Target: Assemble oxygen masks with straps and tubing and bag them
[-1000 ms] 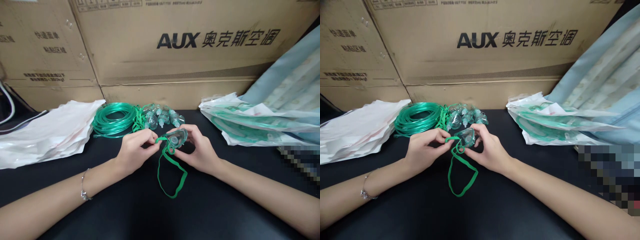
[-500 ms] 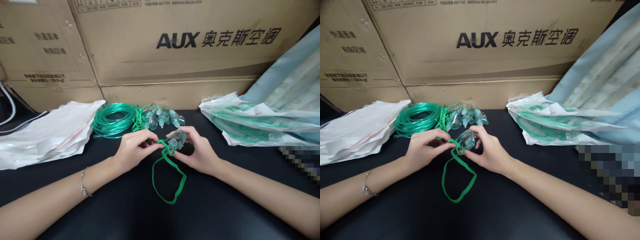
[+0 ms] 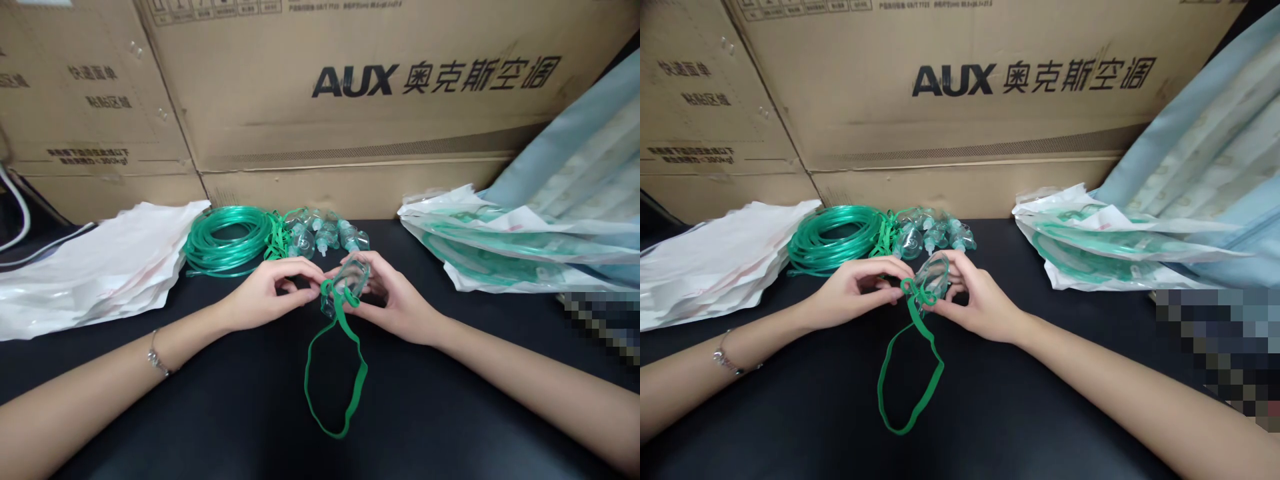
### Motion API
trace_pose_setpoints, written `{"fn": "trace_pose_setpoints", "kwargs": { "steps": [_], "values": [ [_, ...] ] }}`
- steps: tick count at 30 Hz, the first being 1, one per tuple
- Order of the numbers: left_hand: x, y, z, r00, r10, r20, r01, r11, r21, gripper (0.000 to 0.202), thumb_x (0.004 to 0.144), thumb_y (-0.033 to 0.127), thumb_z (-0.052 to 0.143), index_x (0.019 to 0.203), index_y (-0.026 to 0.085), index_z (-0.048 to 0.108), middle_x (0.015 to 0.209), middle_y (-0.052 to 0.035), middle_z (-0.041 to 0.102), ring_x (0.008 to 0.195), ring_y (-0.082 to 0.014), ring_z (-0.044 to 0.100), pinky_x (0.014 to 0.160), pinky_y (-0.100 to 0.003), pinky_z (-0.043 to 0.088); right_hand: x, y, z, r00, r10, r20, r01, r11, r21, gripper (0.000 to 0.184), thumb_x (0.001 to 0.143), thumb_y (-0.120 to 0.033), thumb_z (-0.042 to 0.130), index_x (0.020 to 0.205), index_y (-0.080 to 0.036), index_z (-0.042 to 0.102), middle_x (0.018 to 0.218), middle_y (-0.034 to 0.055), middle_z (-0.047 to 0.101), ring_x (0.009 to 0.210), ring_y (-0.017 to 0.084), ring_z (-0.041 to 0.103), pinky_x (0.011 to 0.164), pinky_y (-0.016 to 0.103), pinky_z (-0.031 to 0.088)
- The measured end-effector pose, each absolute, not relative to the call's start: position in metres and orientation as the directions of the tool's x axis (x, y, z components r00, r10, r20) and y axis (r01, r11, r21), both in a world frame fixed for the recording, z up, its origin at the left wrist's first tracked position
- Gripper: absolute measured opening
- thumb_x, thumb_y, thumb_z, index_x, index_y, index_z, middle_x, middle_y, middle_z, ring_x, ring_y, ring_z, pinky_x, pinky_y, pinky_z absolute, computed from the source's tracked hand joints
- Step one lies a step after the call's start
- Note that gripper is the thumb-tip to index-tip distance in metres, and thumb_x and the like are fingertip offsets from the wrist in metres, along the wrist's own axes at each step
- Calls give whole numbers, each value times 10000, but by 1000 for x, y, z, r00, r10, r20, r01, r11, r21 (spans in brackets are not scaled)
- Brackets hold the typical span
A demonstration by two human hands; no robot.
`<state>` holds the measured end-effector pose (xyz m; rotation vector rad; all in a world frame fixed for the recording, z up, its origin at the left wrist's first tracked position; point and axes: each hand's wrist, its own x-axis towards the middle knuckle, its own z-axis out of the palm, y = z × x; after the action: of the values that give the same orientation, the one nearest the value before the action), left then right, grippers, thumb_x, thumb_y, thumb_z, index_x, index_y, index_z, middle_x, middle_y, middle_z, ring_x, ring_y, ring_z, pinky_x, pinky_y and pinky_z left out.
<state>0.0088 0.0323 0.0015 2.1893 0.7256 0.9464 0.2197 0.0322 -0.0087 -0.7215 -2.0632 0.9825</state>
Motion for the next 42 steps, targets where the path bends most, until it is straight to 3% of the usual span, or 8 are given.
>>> {"fn": "trace_pose_setpoints", "kwargs": {
  "steps": [8, 16, 23, 28, 36, 38, 42],
  "values": [
    [10, 36, 11, 630, 658, 413, 311, -701, 642, 55, 786, 177, 577, 753, 160, 617, 770, -26, 628, 667, -116, 575, 592, -217, 473, 221, 35, -6, -658, 709, 254, 35, 366, -930, 436, 760, -243, 597, 1123, -233, 357, 1013, 47, 578, 983, 159, 593, 833, 323, 512],
    [9, 32, 21, 635, 614, 469, 453, -788, 418, 69, 801, 171, 561, 749, 171, 607, 768, 1, 634, 733, -113, 569, 682, -222, 439, 224, 39, -5, -718, 667, 198, -59, 225, -973, 388, 768, -245, 597, 1105, -223, 405, 971, 24, 548, 906, 126, 591, 769, 284, 527],
    [4, 38, 16, 455, 787, 418, 669, -611, 423, 86, 781, 211, 555, 748, 182, 629, 744, 6, 652, 620, -126, 564, 508, -213, 377, 224, 40, -5, -735, 655, 175, -82, 170, -982, 381, 772, -269, 606, 1087, -213, 399, 1042, 52, 555, 920, 145, 599, 811, 320, 510],
    [5, 36, 17, 295, 874, 386, 772, -456, 442, 108, 761, 216, 547, 696, 177, 624, 636, 18, 625, 516, -111, 501, 490, -221, 333, 226, 40, -6, -739, 646, 192, -113, 162, -980, 395, 766, -275, 620, 1093, -207, 409, 1049, 58, 555, 881, 130, 603, 764, 282, 515],
    [2, 34, 27, 147, 916, 373, 868, -301, 395, 148, 766, 259, 502, 706, 179, 612, 675, -11, 644, 592, -151, 545, 564, -254, 356, 226, 45, -11, -691, 692, 209, -195, 100, -976, 429, 740, -229, 653, 1105, -205, 427, 1042, 45, 546, 851, 107, 585, 723, 239, 500],
    [3, 33, 29, 167, 915, 367, 867, -314, 387, 144, 765, 264, 504, 709, 185, 610, 670, -6, 637, 574, -148, 537, 554, -254, 359, 226, 46, -12, -676, 702, 226, -229, 92, -969, 426, 731, -222, 660, 1092, -209, 433, 1024, 37, 549, 820, 94, 579, 681, 211, 496],
    [7, 27, 26, 394, 878, 271, 794, -473, 381, 119, 774, 282, 511, 751, 198, 592, 730, 4, 621, 601, -144, 548, 567, -250, 403, 225, 45, -12, -654, 722, 228, -231, 96, -968, 434, 726, -209, 660, 1088, -203, 421, 979, 26, 544, 832, 95, 567, 662, 196, 484]
  ]
}}
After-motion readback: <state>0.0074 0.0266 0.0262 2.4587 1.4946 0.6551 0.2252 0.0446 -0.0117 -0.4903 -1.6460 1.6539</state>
